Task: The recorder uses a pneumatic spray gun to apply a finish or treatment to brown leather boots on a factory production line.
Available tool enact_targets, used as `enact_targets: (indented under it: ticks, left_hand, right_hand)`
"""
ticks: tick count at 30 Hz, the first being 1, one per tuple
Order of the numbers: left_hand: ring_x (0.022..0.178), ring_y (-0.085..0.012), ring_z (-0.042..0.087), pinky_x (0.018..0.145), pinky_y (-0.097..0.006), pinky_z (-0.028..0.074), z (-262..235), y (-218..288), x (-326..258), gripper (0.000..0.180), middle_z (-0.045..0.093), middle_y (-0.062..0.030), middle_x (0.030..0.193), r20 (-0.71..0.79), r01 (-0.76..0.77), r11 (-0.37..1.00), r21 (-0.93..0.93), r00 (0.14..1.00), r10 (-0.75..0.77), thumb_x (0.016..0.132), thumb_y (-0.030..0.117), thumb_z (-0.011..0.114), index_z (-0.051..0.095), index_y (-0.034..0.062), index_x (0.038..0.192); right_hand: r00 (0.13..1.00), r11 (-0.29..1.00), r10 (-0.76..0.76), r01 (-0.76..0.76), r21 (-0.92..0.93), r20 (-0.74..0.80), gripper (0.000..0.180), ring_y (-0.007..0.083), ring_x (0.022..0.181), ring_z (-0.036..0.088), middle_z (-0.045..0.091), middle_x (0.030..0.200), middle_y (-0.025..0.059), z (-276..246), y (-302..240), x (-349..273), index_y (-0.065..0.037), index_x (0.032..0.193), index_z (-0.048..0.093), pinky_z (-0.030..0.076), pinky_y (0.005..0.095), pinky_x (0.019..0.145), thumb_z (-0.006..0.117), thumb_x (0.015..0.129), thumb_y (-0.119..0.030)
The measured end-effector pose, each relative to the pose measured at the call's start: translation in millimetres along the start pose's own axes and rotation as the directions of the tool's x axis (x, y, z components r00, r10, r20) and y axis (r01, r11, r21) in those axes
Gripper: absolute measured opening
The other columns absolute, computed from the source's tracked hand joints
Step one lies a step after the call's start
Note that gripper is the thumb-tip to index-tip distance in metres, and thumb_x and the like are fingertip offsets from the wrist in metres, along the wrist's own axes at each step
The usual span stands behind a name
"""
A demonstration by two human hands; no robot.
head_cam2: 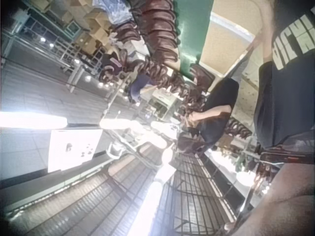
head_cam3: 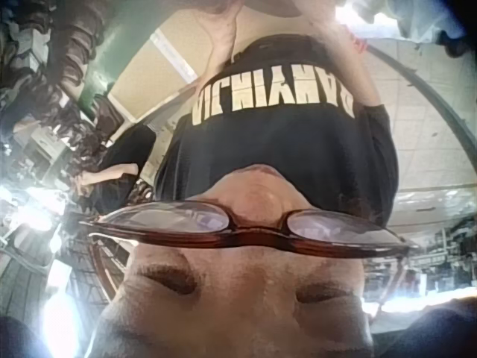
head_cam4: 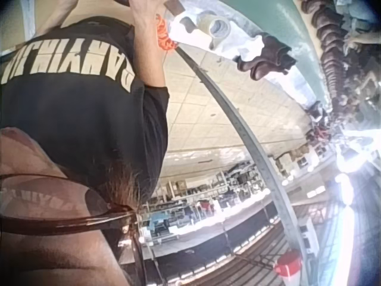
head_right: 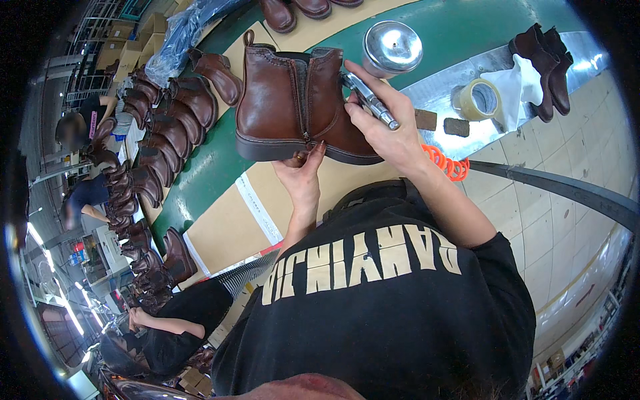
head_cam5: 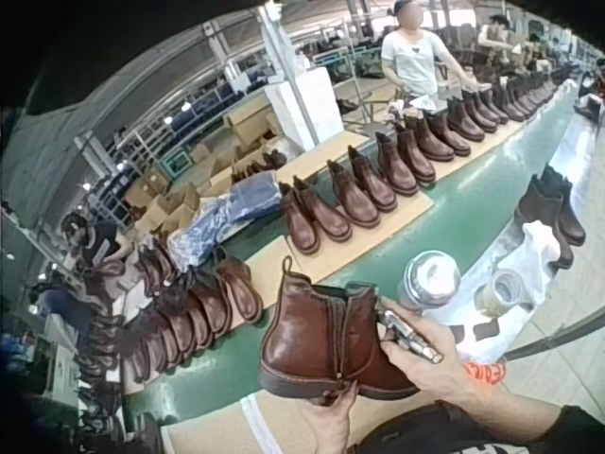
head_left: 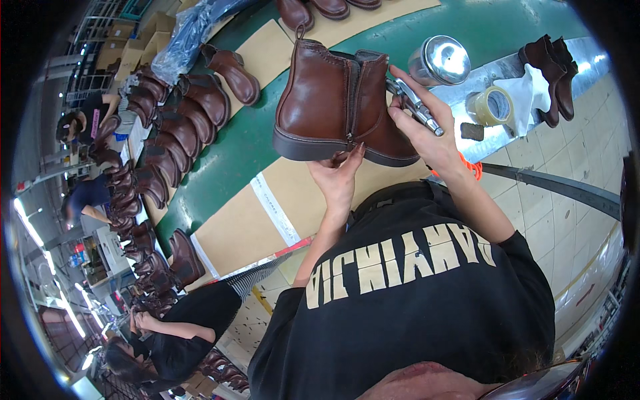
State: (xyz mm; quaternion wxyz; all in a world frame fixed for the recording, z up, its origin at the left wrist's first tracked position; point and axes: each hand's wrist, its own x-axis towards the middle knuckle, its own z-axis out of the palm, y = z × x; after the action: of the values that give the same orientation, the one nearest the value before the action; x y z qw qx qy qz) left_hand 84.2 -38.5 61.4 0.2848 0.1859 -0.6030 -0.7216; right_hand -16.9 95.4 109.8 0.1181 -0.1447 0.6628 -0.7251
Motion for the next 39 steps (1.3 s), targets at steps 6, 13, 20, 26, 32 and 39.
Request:
enact_targets:
  ticks: [6, 13, 20, 26, 32, 39]
  left_hand:
    - [0.083, -0.017, 0.064, 0.069, -0.026, 0.052, 1, 2, 1, 0.059, 0.059, -0.0103, 0.102, 0.008, -0.003, 0.999, 0.048, 1.0, 0.002, 0.069, -0.009, 0.072, 0.041, -0.0007, 0.119]
    - [0.083, -0.0162, 0.063, 0.069, -0.026, 0.051, 4, 4, 0, 0.059, 0.059, -0.0093, 0.102, 0.007, -0.011, 0.998, 0.062, 1.0, 0.01, 0.069, -0.007, 0.073, 0.042, -0.0011, 0.119]
    - [0.083, -0.0162, 0.063, 0.069, -0.026, 0.051, 8, 4, -1, 0.06, 0.058, -0.0092, 0.103, -0.002, -0.018, 0.998, 0.057, 1.0, 0.018, 0.069, -0.007, 0.073, 0.042, -0.0009, 0.12]
    - [0.084, -0.0161, 0.063, 0.07, -0.028, 0.051, 12, 7, -2, 0.061, 0.058, -0.0095, 0.104, 0.009, -0.026, 0.994, 0.107, 1.0, 0.025, 0.068, -0.007, 0.074, 0.042, -0.0013, 0.12]
    - [0.084, -0.0165, 0.064, 0.07, -0.027, 0.051, 12, 6, 0, 0.061, 0.058, -0.0098, 0.104, 0.0, -0.035, 0.995, 0.098, 0.999, 0.035, 0.068, -0.007, 0.073, 0.041, -0.0016, 0.12]
    - [0.082, -0.0169, 0.064, 0.07, -0.026, 0.051, 11, 7, 2, 0.061, 0.059, -0.0105, 0.102, 0.01, -0.012, 0.999, 0.05, 1.0, 0.012, 0.069, -0.008, 0.072, 0.04, -0.002, 0.12]
  right_hand:
    - [1.0, 0.999, 0.016, -0.015, 0.03, -0.005, 0.05, 0.0038, 0.073, 0.048, 0.056, 0.083, -0.0023, 0, -2, 2, -0.009, 0.13, 0.052, 0.041, 0.0187, 0.068, 0.059, 0.08, -0.005]
    - [1.0, 0.999, -0.005, 0.005, 0.032, 0.001, 0.051, 0.003, 0.073, 0.047, 0.055, 0.081, -0.0031, -1, -1, 4, -0.006, 0.13, 0.051, 0.04, 0.0179, 0.067, 0.058, 0.08, -0.004]
    - [1.0, 1.0, -0.024, 0.024, 0.007, -0.011, 0.051, 0.0031, 0.071, 0.047, 0.055, 0.08, -0.0027, -2, -2, 4, -0.006, 0.131, 0.05, 0.04, 0.0182, 0.066, 0.057, 0.08, -0.004]
    - [0.999, 0.998, -0.047, 0.046, -0.037, -0.022, 0.051, 0.0033, 0.071, 0.047, 0.055, 0.079, -0.0024, -2, -2, 6, -0.005, 0.131, 0.05, 0.04, 0.0182, 0.066, 0.056, 0.08, -0.005]
    - [0.998, 0.997, -0.057, 0.055, -0.058, -0.039, 0.051, 0.0031, 0.07, 0.046, 0.055, 0.079, -0.0028, 0, -4, 8, -0.005, 0.13, 0.05, 0.04, 0.0178, 0.066, 0.056, 0.08, -0.005]
    - [0.999, 0.999, -0.038, 0.037, -0.02, -0.024, 0.051, 0.0026, 0.07, 0.046, 0.054, 0.079, -0.0034, -1, -2, 8, -0.005, 0.13, 0.05, 0.039, 0.0173, 0.065, 0.055, 0.08, -0.005]
